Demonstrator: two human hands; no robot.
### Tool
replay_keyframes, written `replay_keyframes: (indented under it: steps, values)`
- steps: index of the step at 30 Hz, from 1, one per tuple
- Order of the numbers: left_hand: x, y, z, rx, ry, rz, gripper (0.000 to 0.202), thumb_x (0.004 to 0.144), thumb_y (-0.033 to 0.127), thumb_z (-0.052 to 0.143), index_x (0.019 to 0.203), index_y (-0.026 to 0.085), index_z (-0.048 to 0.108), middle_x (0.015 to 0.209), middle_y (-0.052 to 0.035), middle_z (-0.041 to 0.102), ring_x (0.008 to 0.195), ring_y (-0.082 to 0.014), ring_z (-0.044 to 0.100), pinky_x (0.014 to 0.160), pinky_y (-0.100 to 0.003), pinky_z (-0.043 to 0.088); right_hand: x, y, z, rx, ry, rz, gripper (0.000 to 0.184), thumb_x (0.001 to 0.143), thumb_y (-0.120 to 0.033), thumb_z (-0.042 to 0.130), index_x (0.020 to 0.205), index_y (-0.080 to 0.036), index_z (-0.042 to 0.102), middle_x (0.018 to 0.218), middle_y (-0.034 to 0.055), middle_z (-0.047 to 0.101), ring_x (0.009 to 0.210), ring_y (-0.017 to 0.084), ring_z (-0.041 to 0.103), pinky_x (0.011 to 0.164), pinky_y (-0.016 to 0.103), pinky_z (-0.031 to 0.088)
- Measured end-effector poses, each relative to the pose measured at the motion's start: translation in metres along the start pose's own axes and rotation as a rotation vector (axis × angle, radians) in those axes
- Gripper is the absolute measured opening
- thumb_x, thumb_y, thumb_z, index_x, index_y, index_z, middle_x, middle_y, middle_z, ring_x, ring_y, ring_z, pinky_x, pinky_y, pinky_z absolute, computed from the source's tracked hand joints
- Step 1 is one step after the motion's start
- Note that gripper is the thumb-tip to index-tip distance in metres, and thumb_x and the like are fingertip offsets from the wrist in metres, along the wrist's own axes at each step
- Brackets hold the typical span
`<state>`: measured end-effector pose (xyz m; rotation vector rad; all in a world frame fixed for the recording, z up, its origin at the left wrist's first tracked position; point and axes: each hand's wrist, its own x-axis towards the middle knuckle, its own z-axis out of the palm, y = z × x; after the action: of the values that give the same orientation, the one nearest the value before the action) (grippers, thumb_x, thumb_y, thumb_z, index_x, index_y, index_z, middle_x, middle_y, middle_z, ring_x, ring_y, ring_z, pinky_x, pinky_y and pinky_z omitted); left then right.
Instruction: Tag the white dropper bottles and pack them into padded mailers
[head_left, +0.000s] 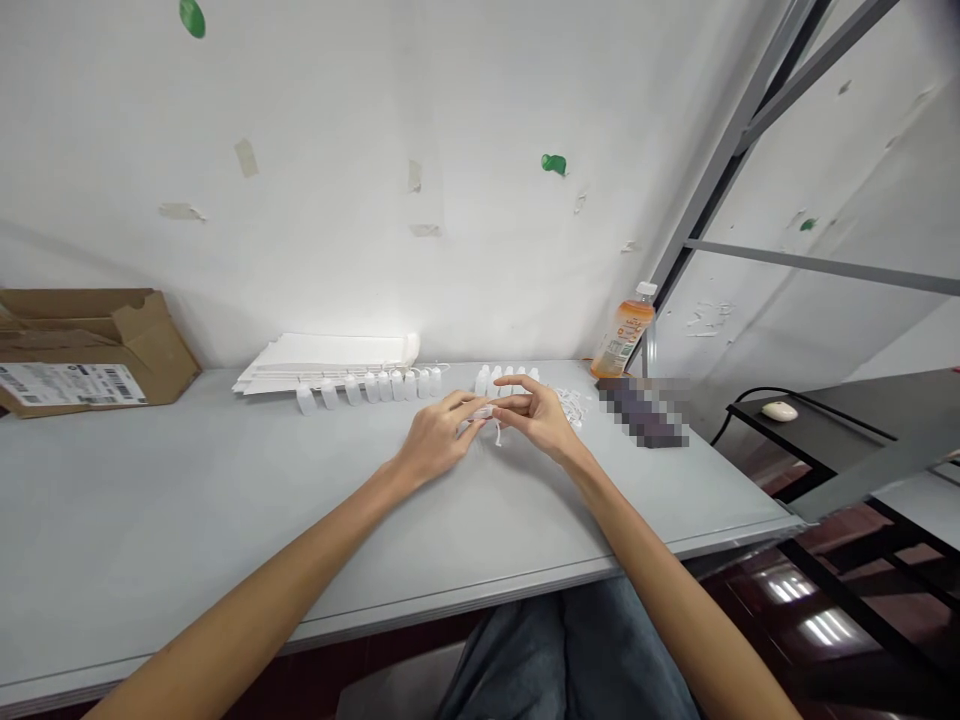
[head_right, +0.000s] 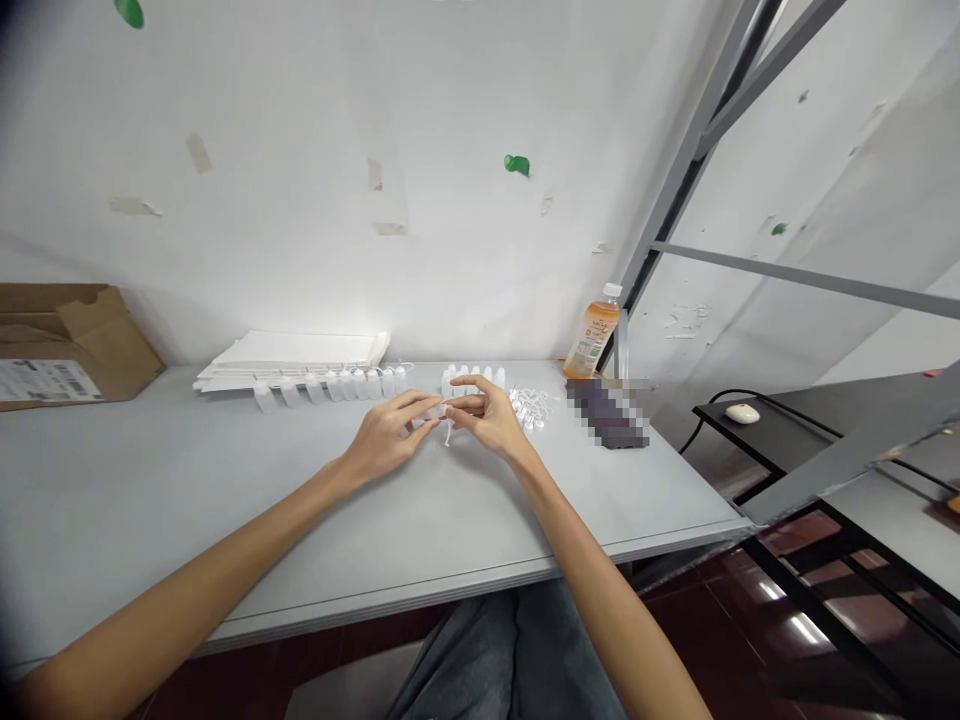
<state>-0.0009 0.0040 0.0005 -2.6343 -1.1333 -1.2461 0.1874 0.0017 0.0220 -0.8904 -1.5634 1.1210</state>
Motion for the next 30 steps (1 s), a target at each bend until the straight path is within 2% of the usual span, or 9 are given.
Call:
replay_keyframes:
  steps: [2,5,8,11,16,23,30]
  values:
    - [-0.001,-0.003,0.001,-0.089,-0.042,-0.085,0.031,0.091,0.03,0.051,0.118,0.02,0.06,0.106,-0.0054,0.067,0.064,-0.0109,0.06,0.062,-0.025,0.05,0.001,0.001,0.0,-0.048,0.01,-0.025,0.043,0.07,-0.035,0.075,0.105,-0.019,0.058,0.087,0.0069,0.074,0.075,0.02,0.069,0.068,0.035,0.057]
    - [-0.002,-0.006,0.003,-0.16,-0.068,-0.116,0.032,0.092,0.033,0.05,0.117,0.018,0.061,0.097,-0.006,0.068,0.067,-0.013,0.061,0.066,-0.027,0.052,0.002,0.004,-0.001,-0.097,0.007,-0.039,0.04,0.071,-0.037,0.073,0.104,-0.019,0.06,0.088,0.0074,0.073,0.077,0.02,0.068,0.065,0.034,0.057]
    - [-0.002,-0.008,0.002,-0.223,-0.046,-0.081,0.029,0.091,0.033,0.05,0.111,0.018,0.065,0.093,-0.0061,0.068,0.071,-0.0138,0.062,0.063,-0.026,0.052,0.001,0.008,-0.002,-0.145,-0.016,-0.024,0.034,0.074,-0.038,0.07,0.099,-0.016,0.065,0.086,0.0081,0.071,0.079,0.021,0.068,0.061,0.032,0.058]
    - [0.0,-0.008,0.0,-0.255,-0.038,-0.054,0.026,0.09,0.03,0.052,0.107,0.018,0.067,0.091,-0.0059,0.068,0.071,-0.0131,0.061,0.057,-0.023,0.051,0.0,0.01,-0.002,-0.172,-0.097,-0.013,0.03,0.078,-0.038,0.065,0.094,-0.014,0.069,0.084,0.0088,0.069,0.074,0.02,0.066,0.055,0.03,0.057]
    - [0.0,-0.009,-0.002,-0.249,-0.025,-0.007,0.022,0.089,0.024,0.053,0.103,0.019,0.069,0.091,-0.0057,0.069,0.072,-0.0129,0.062,0.052,-0.02,0.047,-0.001,0.011,0.0,-0.114,-0.148,-0.006,0.029,0.078,-0.039,0.065,0.092,-0.014,0.07,0.079,0.0077,0.068,0.069,0.019,0.065,0.053,0.029,0.055]
    - [-0.002,-0.01,-0.001,-0.187,0.0,0.134,0.026,0.09,0.014,0.049,0.108,0.019,0.067,0.093,-0.0057,0.068,0.075,-0.0125,0.063,0.066,-0.024,0.05,-0.001,0.012,-0.001,0.025,-0.186,0.016,0.029,0.074,-0.039,0.071,0.087,-0.013,0.069,0.078,0.0081,0.069,0.072,0.021,0.067,0.052,0.029,0.054]
    - [-0.003,-0.011,0.0,-0.109,0.021,0.221,0.031,0.092,0.011,0.044,0.113,0.019,0.064,0.094,-0.0066,0.068,0.074,-0.0125,0.063,0.065,-0.024,0.051,-0.003,0.009,0.0,0.08,-0.172,0.062,0.031,0.07,-0.038,0.075,0.085,-0.012,0.068,0.072,0.0071,0.069,0.065,0.018,0.065,0.055,0.029,0.054]
